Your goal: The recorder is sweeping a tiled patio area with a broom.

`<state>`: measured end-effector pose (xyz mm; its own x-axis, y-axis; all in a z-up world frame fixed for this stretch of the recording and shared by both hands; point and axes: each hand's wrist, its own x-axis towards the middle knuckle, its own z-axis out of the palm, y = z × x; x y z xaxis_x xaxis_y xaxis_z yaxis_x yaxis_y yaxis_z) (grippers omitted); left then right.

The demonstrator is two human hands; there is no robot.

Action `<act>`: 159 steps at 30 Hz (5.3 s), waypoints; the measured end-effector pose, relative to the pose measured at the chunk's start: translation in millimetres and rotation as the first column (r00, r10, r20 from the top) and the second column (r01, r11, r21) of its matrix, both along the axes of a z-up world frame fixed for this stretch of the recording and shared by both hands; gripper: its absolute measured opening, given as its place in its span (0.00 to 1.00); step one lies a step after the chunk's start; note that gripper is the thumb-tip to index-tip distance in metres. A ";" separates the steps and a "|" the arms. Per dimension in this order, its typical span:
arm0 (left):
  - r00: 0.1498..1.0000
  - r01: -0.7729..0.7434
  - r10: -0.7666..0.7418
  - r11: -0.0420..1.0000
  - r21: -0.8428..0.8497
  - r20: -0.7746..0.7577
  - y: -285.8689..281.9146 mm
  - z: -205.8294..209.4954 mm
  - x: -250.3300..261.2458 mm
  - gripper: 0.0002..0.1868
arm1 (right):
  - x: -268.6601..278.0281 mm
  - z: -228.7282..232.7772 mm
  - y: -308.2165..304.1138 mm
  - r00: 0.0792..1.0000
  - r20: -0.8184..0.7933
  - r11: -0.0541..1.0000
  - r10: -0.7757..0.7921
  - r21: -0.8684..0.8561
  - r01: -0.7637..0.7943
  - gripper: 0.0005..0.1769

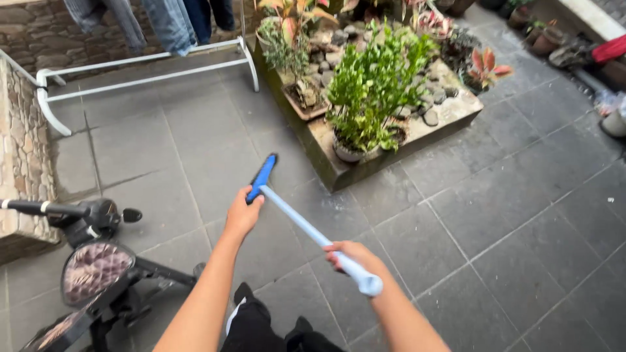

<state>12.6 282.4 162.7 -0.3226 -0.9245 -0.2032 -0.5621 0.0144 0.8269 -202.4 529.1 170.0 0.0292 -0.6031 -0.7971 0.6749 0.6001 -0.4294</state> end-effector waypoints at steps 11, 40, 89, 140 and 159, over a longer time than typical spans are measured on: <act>0.998 0.030 -0.031 0.999 -0.018 -0.058 1.8 -3.0 -9.7 0.33 | 26.2 87.0 59.3 0.960 -0.270 0.997 0.076 0.053 -0.064 0.08; 0.971 0.226 -0.222 0.973 0.046 -0.089 -52.0 5.3 23.3 0.33 | 137.9 39.0 28.5 0.947 -0.068 0.931 -0.315 0.173 0.322 0.05; 0.599 -0.734 0.705 0.673 -0.092 0.380 -98.9 -176.3 526.6 0.71 | 420.4 -85.7 -411.5 0.922 0.040 0.920 -0.385 -0.060 0.387 0.04; 0.849 -0.504 0.518 0.854 0.132 -0.105 -280.2 -85.4 524.2 0.66 | 436.8 -91.1 -347.1 0.908 -0.081 0.912 -0.410 -0.010 0.411 0.07; 0.727 -0.654 0.681 0.726 0.213 -0.089 3.8 -3.7 467.8 0.63 | 431.8 206.2 -164.0 0.794 0.426 0.897 -0.434 0.117 0.427 0.06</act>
<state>480.4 286.3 159.0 0.3276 -0.8713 -0.3654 -0.2446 -0.4517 0.8580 229.4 365.0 376.2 0.1106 -0.6244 -0.7732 0.9780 0.2070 -0.0273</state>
